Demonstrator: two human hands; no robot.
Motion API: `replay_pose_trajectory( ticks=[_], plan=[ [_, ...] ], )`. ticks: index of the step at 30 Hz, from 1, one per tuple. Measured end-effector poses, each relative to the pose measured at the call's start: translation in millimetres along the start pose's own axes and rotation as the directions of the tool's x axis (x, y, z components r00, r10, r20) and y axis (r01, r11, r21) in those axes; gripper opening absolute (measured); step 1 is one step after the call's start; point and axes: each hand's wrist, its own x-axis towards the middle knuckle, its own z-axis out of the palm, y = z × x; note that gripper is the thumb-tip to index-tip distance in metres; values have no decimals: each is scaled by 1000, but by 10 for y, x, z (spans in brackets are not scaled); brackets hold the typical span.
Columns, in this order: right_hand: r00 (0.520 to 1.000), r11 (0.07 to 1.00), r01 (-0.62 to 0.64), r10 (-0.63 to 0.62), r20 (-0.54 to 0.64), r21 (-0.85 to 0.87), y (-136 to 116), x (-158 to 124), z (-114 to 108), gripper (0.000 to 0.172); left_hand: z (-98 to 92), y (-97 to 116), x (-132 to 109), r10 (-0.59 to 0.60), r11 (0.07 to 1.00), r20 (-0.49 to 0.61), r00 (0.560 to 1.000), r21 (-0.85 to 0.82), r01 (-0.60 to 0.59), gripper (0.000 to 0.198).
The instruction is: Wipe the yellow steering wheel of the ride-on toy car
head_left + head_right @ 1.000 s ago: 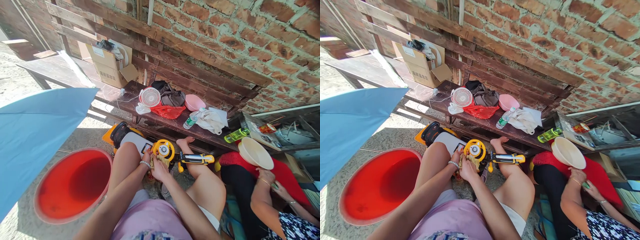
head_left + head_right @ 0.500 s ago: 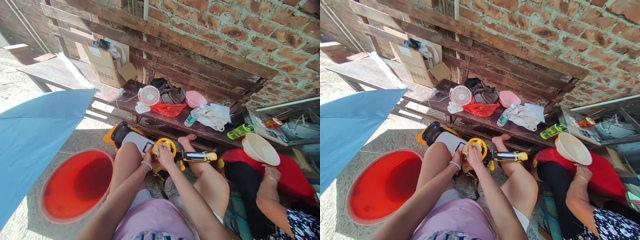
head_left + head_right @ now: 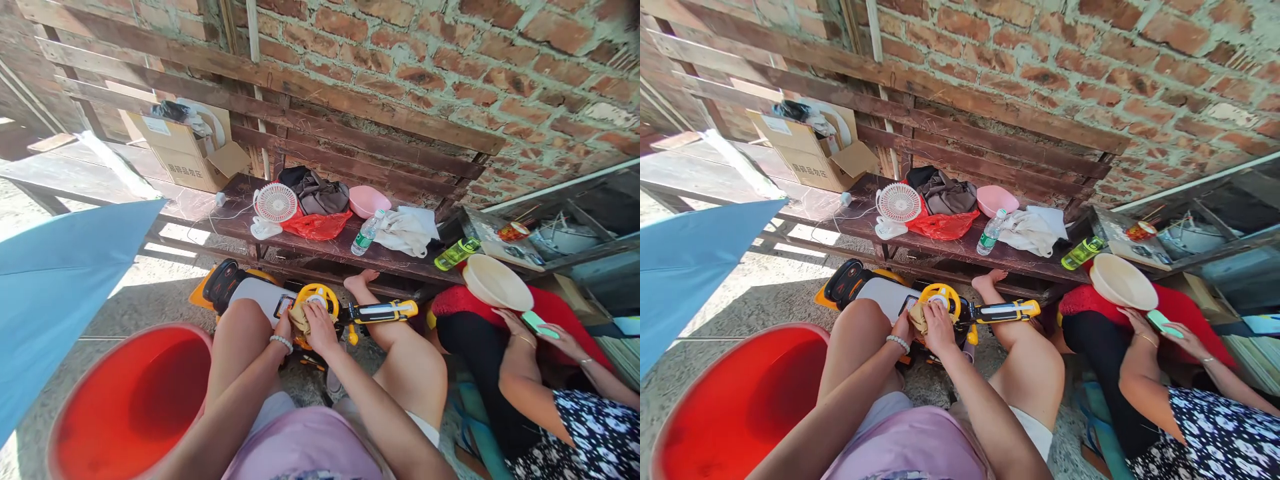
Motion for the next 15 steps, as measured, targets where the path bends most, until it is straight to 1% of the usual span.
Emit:
replay_pose_trajectory(
  ticks=[2,3,5,7,8,9,10,11,12,13,14,15],
  plan=[
    [999,999,45,-44,-28,17,-27,-121,108,71,19,-4,-35,56,998,-87,995,22,-55,30],
    [997,998,61,-59,-40,33,-26,-181,148,72,22,-4,-49,88,996,-98,991,41,-84,28],
    [995,993,79,-73,-73,89,9,-302,176,77,13,-4,-56,130,989,-69,989,85,-124,24],
    [990,983,75,-54,-127,167,93,-424,94,85,-21,-7,-33,177,969,-56,983,187,-164,24],
    [986,976,71,-38,-162,204,152,-482,1,88,-47,-12,-13,228,941,-65,972,269,-202,24],
    [979,971,68,-20,-204,231,225,-536,-128,91,-79,-22,11,307,891,-71,949,371,-261,24],
    [968,967,66,-2,-251,247,309,-583,-287,92,-115,-37,34,413,807,-51,910,484,-339,24],
    [950,966,69,13,-312,248,404,-619,-466,92,-155,-59,55,531,681,7,847,591,-432,26],
    [922,969,63,35,-385,240,507,-644,-651,92,-195,-86,71,639,516,103,762,676,-525,30],
    [888,973,50,60,-456,226,613,-654,-826,91,-233,-118,79,709,328,231,666,728,-602,36],
    [852,977,35,81,-518,211,716,-650,-974,87,-266,-153,79,735,140,364,572,743,-654,43],
    [819,980,16,102,-564,201,810,-632,-1083,82,-292,-189,72,722,-27,484,495,734,-679,49]
  ],
)
